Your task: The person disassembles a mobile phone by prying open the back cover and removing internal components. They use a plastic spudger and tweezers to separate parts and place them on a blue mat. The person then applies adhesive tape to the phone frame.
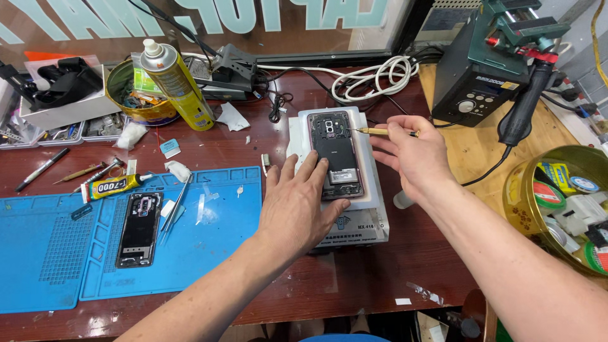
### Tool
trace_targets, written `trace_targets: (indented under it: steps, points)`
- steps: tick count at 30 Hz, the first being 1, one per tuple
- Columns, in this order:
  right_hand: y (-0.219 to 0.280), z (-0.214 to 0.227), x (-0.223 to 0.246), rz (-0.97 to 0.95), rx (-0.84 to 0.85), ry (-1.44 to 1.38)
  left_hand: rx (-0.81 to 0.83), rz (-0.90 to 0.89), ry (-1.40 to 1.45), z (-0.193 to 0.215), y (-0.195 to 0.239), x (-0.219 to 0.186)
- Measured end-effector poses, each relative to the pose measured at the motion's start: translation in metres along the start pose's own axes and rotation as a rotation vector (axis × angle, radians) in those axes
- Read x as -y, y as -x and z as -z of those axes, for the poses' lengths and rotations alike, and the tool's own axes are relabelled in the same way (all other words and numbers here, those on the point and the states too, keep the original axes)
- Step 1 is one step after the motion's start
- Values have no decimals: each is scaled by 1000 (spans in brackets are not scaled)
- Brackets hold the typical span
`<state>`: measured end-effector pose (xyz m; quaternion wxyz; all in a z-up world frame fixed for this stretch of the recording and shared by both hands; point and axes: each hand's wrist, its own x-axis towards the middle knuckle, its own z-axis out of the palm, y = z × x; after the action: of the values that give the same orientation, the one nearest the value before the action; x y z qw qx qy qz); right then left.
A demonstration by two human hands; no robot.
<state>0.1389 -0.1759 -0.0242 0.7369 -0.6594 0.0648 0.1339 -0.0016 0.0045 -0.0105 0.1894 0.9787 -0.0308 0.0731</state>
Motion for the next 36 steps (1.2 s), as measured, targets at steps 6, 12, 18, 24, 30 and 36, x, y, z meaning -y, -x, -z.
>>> trace_targets:
  steps: [6,12,18,24,30,36]
  points:
    - [7,-2,-2,140,55,-4,23,12,32,5,0,-1]
    - [7,-9,2,183,-2,175,16,9,35,8,-2,-2]
    - [14,-9,10,191,-82,456,53,17,-2,8,-6,-3]
    - [23,0,4,231,-103,345,20,6,36,9,-8,-3]
    - [26,19,-28,123,-263,241,-35,4,115,6,-12,-4]
    - [52,46,-91,-120,-453,424,-7,-15,84,5,-9,-4]
